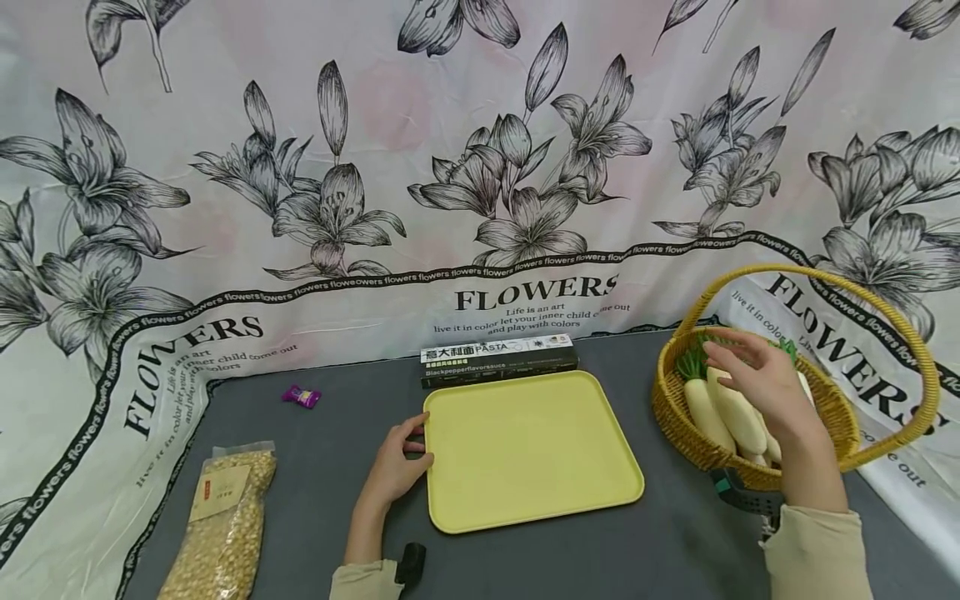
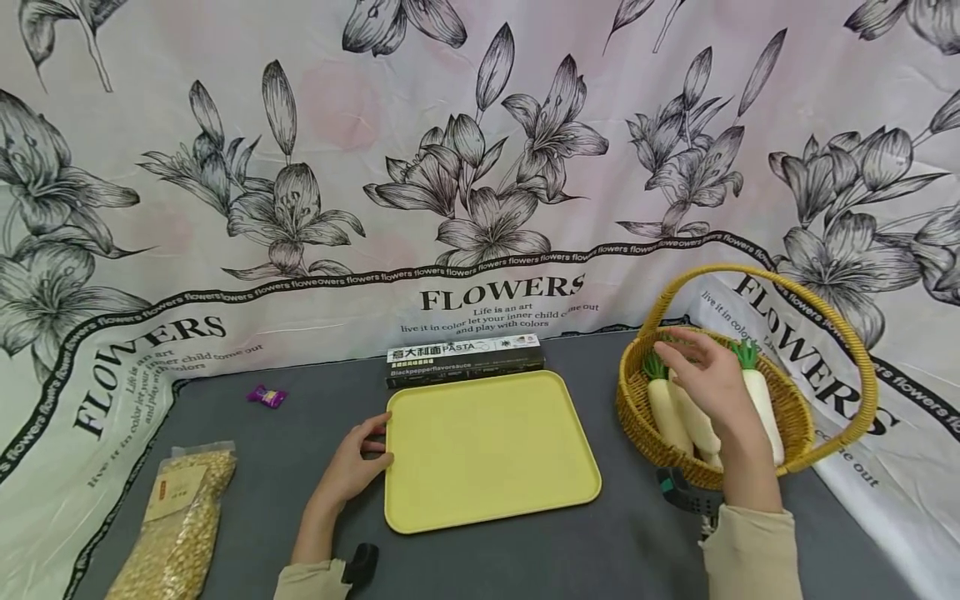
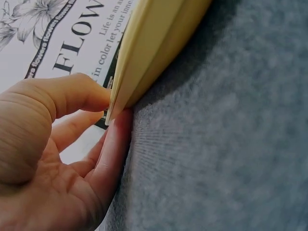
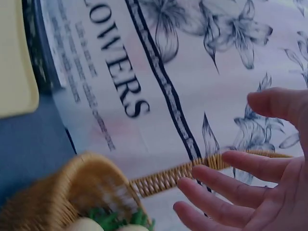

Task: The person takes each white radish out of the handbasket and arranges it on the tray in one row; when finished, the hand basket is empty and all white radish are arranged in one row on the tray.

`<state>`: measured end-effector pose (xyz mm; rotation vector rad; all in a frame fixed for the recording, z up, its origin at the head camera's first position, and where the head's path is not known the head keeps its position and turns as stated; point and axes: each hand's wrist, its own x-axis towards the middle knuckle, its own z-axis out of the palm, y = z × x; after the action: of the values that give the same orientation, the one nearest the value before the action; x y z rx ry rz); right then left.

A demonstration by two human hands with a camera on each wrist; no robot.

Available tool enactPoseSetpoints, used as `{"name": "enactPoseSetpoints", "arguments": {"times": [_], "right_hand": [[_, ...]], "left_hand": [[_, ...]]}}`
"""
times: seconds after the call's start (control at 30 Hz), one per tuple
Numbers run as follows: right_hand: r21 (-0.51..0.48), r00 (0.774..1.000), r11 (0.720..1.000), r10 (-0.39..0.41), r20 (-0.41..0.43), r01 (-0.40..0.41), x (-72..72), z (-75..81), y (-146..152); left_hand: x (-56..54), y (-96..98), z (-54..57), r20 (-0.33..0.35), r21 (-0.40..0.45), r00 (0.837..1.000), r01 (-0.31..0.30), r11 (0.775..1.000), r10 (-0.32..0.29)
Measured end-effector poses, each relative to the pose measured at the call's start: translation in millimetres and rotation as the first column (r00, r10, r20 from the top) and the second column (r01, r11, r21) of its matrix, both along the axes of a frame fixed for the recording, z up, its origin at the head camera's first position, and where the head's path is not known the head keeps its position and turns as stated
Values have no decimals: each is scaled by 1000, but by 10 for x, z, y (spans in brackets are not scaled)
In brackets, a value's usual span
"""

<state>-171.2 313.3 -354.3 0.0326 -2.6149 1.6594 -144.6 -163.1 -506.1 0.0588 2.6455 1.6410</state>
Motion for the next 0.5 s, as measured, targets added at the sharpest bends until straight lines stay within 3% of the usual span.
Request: {"name": "enactPoseSetpoints", "arguments": {"times": [0.07, 0.2, 0.4, 0.5], "right_hand": [[128, 999, 991, -33, 41, 27, -48, 15, 129], [242, 988, 964, -135, 76, 114, -133, -6, 363], [253, 962, 951, -222, 160, 177, -170, -37, 604], [271, 934, 934, -293, 205, 233, -163, -22, 674]], "left_hand": [[3, -3, 1, -8, 4, 1000, 10, 1000, -10], [-3, 7, -24, -11, 8, 1000, 7, 1000, -7], [1, 3, -42, -8, -9, 1000, -9, 1000, 8], [-3, 5, -33, -14, -17, 1000, -10, 1000, 10]]}}
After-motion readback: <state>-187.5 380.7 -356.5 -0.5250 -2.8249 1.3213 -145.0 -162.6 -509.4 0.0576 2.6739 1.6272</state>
